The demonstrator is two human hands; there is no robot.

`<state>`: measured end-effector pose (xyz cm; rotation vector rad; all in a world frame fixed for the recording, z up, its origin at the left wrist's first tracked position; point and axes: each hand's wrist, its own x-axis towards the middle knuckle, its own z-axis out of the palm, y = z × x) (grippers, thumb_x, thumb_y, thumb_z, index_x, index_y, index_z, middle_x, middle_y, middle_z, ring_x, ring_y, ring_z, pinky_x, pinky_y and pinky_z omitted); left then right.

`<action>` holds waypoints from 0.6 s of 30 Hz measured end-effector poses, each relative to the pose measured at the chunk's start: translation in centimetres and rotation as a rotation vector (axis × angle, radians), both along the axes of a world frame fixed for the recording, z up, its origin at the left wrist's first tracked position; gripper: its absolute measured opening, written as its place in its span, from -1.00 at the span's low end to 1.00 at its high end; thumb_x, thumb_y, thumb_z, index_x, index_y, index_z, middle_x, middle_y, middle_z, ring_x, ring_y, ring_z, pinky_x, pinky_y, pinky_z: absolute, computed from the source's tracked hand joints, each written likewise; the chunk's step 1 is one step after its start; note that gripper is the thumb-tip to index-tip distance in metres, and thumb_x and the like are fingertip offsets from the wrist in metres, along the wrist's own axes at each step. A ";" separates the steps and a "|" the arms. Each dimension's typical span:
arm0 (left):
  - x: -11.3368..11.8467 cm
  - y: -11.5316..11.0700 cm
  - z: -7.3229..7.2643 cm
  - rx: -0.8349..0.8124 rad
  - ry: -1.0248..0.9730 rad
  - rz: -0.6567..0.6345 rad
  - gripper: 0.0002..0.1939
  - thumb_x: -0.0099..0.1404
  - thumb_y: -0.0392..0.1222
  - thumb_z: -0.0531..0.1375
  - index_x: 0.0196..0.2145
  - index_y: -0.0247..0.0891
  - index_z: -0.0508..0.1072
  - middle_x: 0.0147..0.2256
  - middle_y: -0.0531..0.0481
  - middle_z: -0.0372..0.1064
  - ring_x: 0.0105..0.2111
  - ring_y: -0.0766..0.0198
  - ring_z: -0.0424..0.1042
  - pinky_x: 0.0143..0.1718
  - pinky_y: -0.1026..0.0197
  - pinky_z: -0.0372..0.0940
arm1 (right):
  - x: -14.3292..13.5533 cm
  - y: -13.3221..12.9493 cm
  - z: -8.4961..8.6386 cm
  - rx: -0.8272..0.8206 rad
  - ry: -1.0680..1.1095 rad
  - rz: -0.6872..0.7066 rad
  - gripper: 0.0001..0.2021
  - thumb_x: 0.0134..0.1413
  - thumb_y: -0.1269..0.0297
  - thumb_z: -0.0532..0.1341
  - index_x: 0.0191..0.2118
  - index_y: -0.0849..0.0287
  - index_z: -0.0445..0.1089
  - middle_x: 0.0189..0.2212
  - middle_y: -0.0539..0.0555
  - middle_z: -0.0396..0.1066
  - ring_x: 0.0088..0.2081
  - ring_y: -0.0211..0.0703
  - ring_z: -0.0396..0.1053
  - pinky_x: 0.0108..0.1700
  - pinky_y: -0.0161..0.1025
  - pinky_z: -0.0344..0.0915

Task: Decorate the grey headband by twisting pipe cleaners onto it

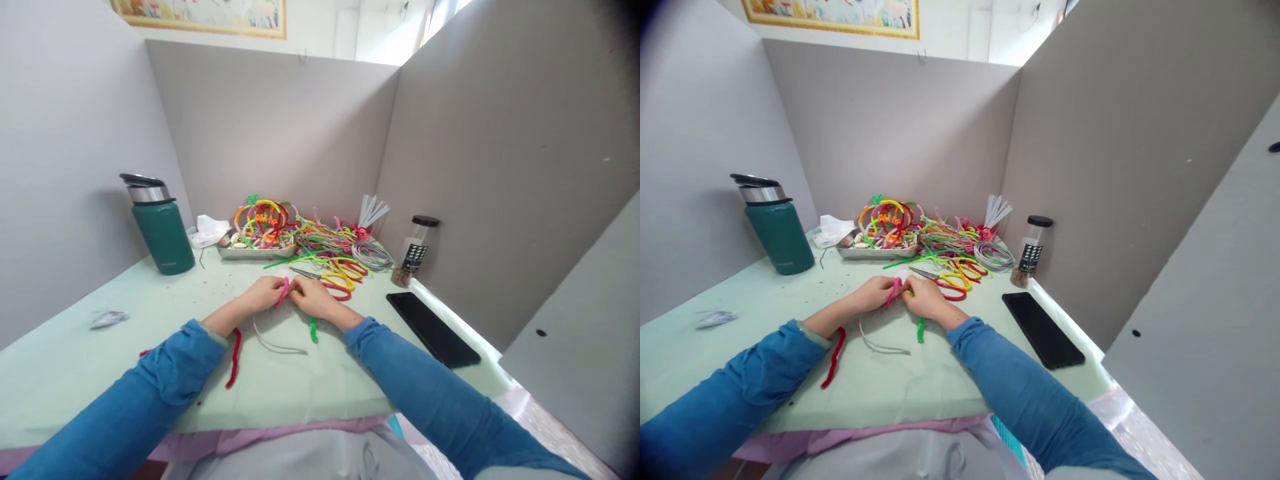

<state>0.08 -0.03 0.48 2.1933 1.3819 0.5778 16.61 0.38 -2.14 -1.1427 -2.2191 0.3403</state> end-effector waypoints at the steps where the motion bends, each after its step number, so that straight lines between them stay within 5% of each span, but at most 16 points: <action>1: 0.0 0.1 -0.1 -0.003 -0.003 0.003 -0.61 0.16 0.08 -0.01 -0.62 -0.26 0.26 -0.66 0.06 0.27 -0.64 0.36 0.19 -0.58 0.33 0.06 | 0.0 0.0 0.0 -0.004 0.003 -0.002 -0.87 0.03 0.29 0.11 -0.31 0.18 0.34 -0.45 0.02 0.39 -0.43 -0.25 0.26 -0.40 -0.35 0.07; 18: 0.2 0.0 0.0 -0.080 -0.053 0.057 -0.55 0.15 0.21 -0.02 -0.56 -0.27 0.25 -0.67 0.07 0.24 -0.70 0.39 0.17 -0.66 0.34 0.05 | 0.0 0.0 0.1 -0.049 0.091 0.029 -0.89 0.03 0.34 0.09 -0.32 0.19 0.33 -0.46 0.00 0.37 -0.43 -0.27 0.26 -0.38 -0.36 0.10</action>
